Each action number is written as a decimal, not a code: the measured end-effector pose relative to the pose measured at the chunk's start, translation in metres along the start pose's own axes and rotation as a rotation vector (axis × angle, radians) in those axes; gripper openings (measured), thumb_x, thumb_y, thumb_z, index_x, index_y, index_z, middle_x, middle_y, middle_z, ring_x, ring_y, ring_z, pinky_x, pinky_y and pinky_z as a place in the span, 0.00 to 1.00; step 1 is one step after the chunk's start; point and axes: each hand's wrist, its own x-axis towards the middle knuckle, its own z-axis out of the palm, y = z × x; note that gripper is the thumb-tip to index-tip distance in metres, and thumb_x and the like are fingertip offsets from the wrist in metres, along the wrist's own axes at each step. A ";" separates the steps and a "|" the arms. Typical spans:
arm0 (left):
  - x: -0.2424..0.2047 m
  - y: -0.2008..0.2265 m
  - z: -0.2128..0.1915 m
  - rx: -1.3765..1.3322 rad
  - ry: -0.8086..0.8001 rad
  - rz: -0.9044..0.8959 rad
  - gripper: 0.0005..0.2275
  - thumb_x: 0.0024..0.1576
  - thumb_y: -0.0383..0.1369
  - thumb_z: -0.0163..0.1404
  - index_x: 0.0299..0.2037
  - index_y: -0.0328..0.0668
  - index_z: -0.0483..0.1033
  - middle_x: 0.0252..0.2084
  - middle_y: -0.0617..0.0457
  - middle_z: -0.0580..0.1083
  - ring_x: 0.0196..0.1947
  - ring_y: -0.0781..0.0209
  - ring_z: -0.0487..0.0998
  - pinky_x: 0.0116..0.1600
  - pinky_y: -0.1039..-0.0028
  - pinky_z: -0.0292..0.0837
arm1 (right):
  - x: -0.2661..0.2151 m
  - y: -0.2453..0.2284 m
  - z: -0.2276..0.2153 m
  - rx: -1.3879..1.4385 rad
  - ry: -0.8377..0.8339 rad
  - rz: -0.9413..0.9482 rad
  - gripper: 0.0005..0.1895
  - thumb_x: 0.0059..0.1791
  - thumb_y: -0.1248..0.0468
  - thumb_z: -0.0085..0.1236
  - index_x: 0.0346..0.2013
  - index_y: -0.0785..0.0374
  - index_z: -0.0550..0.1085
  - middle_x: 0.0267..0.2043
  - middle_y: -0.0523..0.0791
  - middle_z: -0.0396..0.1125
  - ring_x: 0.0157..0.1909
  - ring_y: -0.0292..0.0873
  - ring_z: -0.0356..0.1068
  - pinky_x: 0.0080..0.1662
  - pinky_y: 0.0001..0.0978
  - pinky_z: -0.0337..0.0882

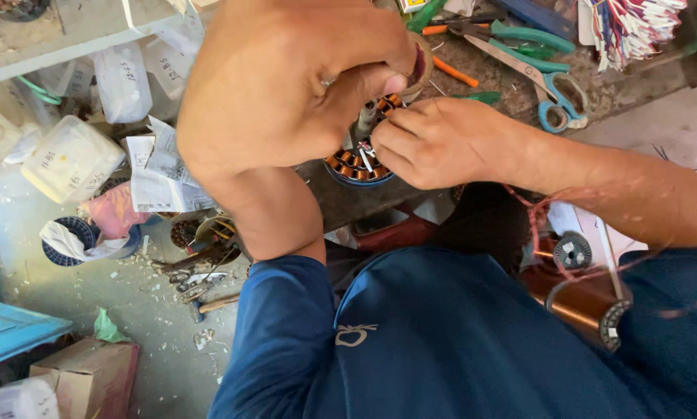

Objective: The person sits on the floor and works on a motor stator, stripping and twisting copper wires, then connecting them to the stator coils. They use scissors to cut wire and a screwdriver to adjust connections.

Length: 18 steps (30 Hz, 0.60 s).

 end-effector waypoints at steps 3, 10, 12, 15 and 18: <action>0.001 -0.005 0.005 -0.005 -0.014 -0.054 0.04 0.60 0.22 0.58 0.41 0.41 0.78 0.37 0.52 0.76 0.35 0.54 0.77 0.38 0.67 0.69 | -0.006 -0.001 -0.002 0.021 0.088 0.084 0.11 0.44 0.66 0.60 0.39 0.69 0.78 0.38 0.44 0.67 0.36 0.40 0.69 0.36 0.30 0.71; -0.003 -0.009 0.013 -0.126 0.003 -0.099 0.05 0.63 0.22 0.56 0.45 0.40 0.78 0.36 0.54 0.77 0.33 0.64 0.77 0.40 0.72 0.70 | -0.006 0.000 0.007 0.081 0.032 -0.006 0.13 0.41 0.66 0.58 0.38 0.69 0.77 0.40 0.46 0.70 0.36 0.42 0.71 0.37 0.32 0.75; -0.004 -0.008 0.016 -0.136 0.022 -0.152 0.05 0.64 0.23 0.58 0.47 0.40 0.78 0.36 0.55 0.77 0.32 0.65 0.77 0.38 0.73 0.70 | -0.011 0.001 0.008 0.118 -0.055 0.072 0.13 0.42 0.67 0.60 0.40 0.69 0.77 0.38 0.45 0.69 0.37 0.43 0.72 0.38 0.34 0.75; -0.004 -0.012 0.016 -0.162 0.059 -0.198 0.03 0.66 0.25 0.60 0.43 0.40 0.79 0.35 0.56 0.78 0.32 0.67 0.77 0.37 0.74 0.71 | -0.022 -0.014 0.008 0.305 0.047 0.376 0.13 0.47 0.68 0.64 0.46 0.69 0.77 0.42 0.47 0.68 0.42 0.47 0.72 0.41 0.36 0.74; -0.003 -0.017 0.017 -0.233 0.080 -0.213 0.03 0.67 0.27 0.59 0.44 0.40 0.78 0.37 0.56 0.78 0.35 0.68 0.79 0.40 0.75 0.73 | -0.034 -0.048 0.014 0.693 0.321 0.817 0.18 0.52 0.72 0.62 0.57 0.67 0.72 0.55 0.49 0.65 0.51 0.43 0.71 0.51 0.30 0.75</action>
